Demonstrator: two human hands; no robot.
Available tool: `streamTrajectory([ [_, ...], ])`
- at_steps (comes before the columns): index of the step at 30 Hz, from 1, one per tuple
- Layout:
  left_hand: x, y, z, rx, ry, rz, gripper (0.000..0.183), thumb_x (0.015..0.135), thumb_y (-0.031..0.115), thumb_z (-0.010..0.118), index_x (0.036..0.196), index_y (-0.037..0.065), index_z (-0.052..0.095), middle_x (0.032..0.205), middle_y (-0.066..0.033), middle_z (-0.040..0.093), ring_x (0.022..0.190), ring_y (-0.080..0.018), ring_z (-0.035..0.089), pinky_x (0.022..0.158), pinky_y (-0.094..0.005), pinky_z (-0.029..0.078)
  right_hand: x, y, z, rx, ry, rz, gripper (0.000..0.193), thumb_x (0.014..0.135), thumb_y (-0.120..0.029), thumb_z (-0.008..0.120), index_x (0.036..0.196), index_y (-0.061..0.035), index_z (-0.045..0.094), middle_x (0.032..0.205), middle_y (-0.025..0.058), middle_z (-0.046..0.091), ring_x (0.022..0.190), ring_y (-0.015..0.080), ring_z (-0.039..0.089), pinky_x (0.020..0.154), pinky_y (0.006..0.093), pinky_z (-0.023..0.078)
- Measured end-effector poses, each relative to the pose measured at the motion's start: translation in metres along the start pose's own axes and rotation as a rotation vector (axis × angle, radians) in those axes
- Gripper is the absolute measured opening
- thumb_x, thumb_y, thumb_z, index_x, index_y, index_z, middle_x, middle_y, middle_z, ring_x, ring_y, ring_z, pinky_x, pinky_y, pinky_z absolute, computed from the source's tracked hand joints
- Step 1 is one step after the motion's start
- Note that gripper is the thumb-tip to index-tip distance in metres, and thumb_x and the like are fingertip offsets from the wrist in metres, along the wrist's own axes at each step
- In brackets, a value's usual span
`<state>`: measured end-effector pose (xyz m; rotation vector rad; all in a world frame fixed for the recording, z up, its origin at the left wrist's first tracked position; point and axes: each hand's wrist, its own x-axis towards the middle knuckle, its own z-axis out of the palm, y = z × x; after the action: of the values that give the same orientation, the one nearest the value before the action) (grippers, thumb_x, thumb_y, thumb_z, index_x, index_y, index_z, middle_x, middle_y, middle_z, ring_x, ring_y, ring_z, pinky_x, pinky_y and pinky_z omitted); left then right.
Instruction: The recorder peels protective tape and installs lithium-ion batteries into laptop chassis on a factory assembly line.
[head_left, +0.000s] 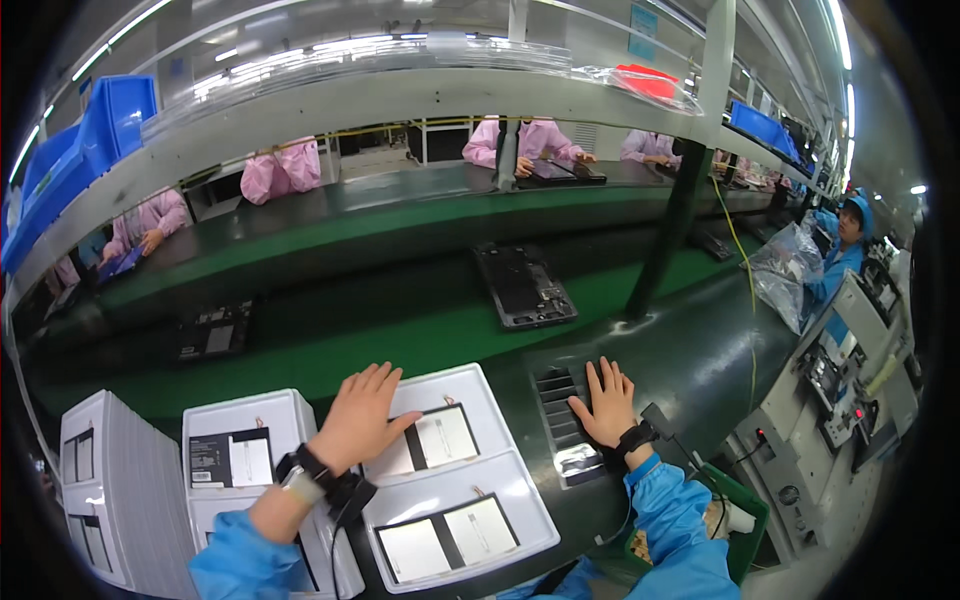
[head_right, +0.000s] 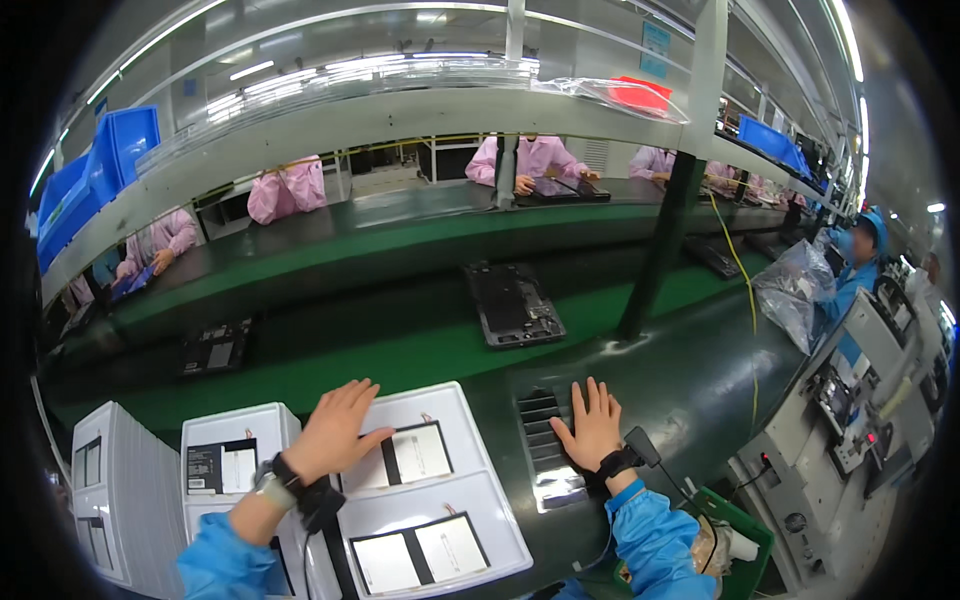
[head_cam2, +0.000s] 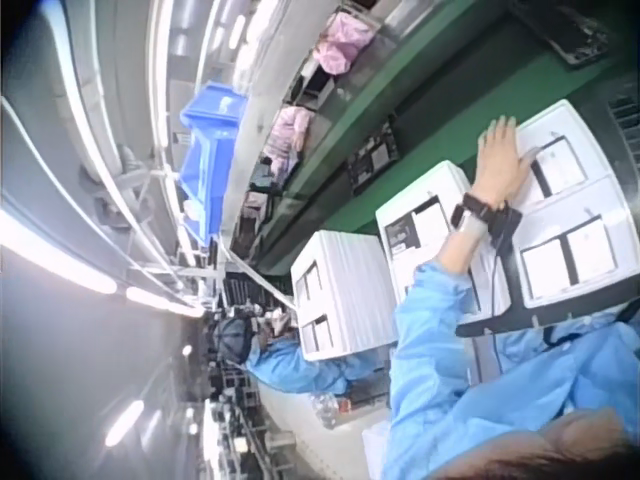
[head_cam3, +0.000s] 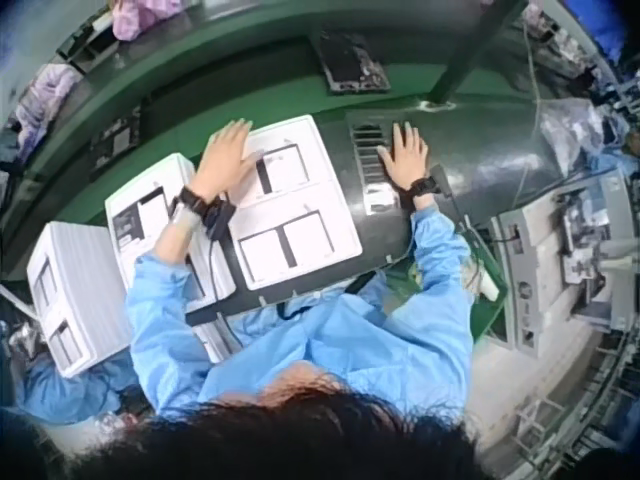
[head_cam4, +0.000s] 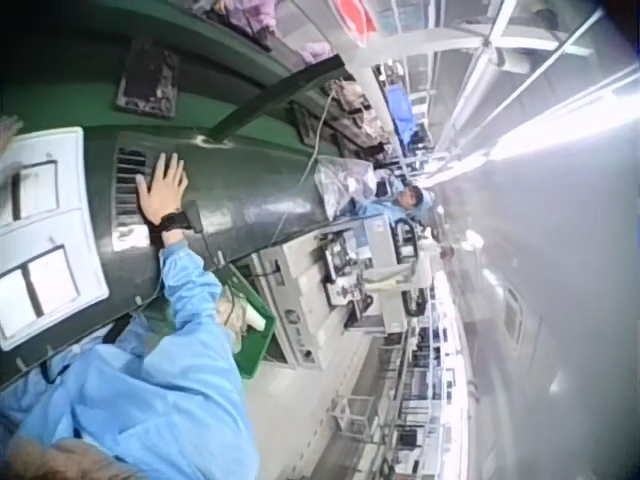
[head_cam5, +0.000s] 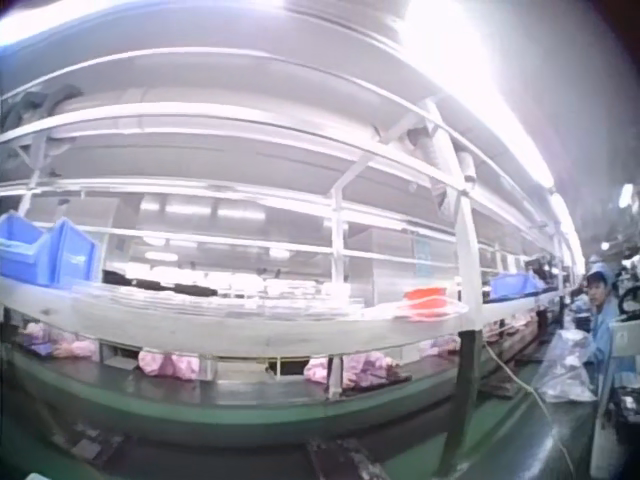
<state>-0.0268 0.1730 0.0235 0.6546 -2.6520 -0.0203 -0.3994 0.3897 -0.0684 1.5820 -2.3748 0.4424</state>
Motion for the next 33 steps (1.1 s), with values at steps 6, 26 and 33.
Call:
streamTrajectory([
  [6,0.006,-0.018,0.039,-0.163,-0.076,-0.106,0.038,0.097,0.024,0.060,0.125,-0.001,0.059,0.111,-0.0183,0.063,0.108,-0.0346,0.058,0.096,-0.0447,0.047,0.025,0.039,-0.009,0.162,-0.109,0.090,0.067,0.088,-0.031,0.069,0.145,-0.0039,0.048,0.154,0.0256,0.038,0.146,0.0449,0.030,0.116,0.0547,0.026],
  [26,0.001,-0.022,0.046,-0.237,-0.009,-0.190,0.029,0.094,0.015,0.059,0.120,0.001,0.062,0.111,-0.0153,0.066,0.108,-0.0329,0.060,0.097,-0.0432,0.047,0.260,-0.010,0.033,0.520,-0.555,0.637,0.054,0.062,-0.046,0.096,0.079,-0.0018,0.070,0.078,0.0037,0.064,0.065,0.0164,0.059,0.060,0.0327,0.052],
  [33,0.001,-0.023,0.053,-0.225,0.000,-0.174,0.029,0.095,0.015,0.059,0.119,0.001,0.062,0.111,-0.0162,0.065,0.108,-0.0329,0.059,0.097,-0.0437,0.047,0.275,-0.015,0.014,1.206,-0.318,0.474,0.049,0.080,-0.008,0.084,0.121,0.0026,0.059,0.109,0.0131,0.071,0.094,0.0251,0.072,0.075,0.0372,0.060],
])
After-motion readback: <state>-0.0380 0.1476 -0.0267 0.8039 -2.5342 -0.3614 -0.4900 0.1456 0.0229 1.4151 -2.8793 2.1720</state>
